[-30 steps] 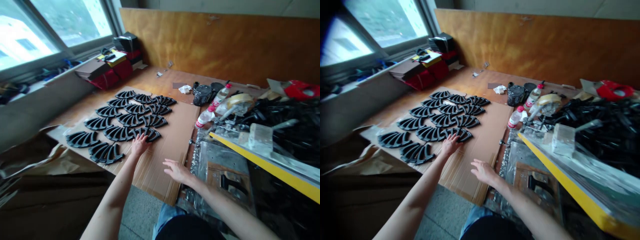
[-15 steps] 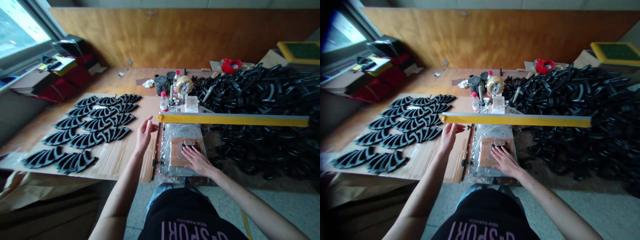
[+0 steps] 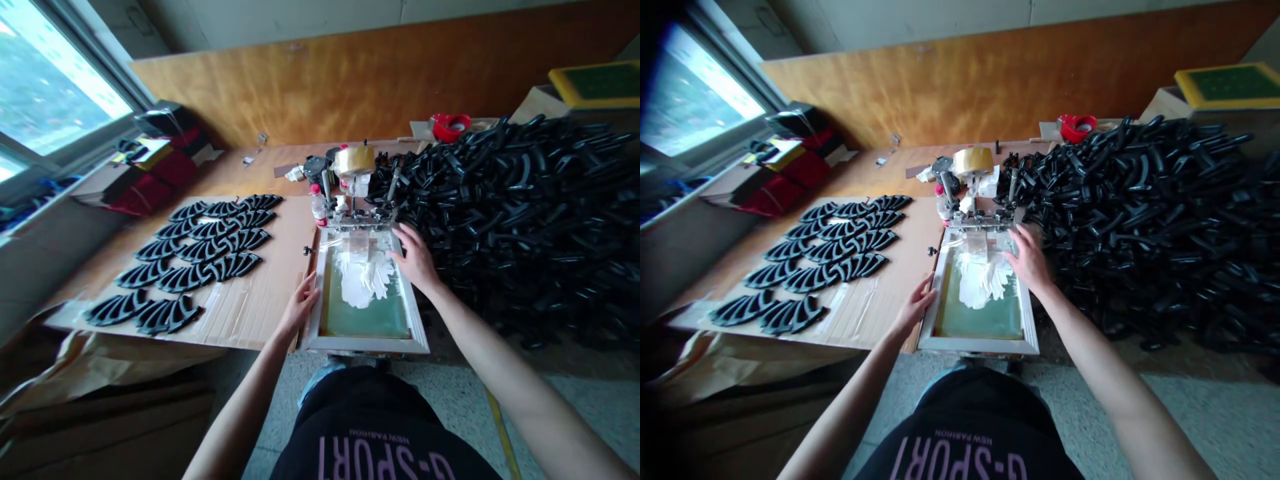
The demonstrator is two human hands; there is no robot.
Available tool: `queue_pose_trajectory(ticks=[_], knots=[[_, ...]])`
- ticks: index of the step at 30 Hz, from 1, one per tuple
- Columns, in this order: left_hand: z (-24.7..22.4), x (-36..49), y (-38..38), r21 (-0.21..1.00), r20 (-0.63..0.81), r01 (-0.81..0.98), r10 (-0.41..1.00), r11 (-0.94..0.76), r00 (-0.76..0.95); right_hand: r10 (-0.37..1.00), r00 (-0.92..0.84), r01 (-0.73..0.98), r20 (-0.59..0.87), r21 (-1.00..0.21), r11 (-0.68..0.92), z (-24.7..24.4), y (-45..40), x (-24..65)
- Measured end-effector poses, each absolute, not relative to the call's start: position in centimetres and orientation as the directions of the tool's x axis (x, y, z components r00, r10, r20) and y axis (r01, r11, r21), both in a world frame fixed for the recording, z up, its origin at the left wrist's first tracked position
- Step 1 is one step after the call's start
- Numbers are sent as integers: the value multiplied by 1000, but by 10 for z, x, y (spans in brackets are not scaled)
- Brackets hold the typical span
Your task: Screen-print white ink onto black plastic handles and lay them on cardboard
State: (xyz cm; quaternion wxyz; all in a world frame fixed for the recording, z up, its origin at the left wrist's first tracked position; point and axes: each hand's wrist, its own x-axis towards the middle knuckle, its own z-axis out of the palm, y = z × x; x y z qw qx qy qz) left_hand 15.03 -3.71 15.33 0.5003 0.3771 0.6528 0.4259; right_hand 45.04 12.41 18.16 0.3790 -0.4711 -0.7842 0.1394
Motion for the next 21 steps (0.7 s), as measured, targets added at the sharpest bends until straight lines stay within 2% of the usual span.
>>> queue_pose_trajectory(ticks=[2,6,8,10,13,15,18,21], knots=[[128,154,-38,928,-323,109,916,355,-236,775,-422,643,470,-447,622,191,131,413],[100,157,-33,923,-286,179,920,340,-269,756,-634,695,164,-308,650,186,120,373],[93,155,-33,922,-296,175,919,346,-259,711,-699,673,71,-269,689,178,102,379],[88,153,-34,915,-315,175,913,365,-259,601,-797,571,57,-251,781,174,82,393],[84,152,-36,905,-324,183,901,384,-289,404,-914,377,42,-284,881,178,65,410],[85,153,-36,910,-321,166,900,379,-294,399,-915,367,60,-288,885,181,62,413],[90,156,-36,924,-342,77,898,375,-276,468,-870,434,152,-213,875,175,58,410],[98,159,-37,927,-359,-1,883,376,-303,401,-895,370,195,-178,912,163,47,411]])
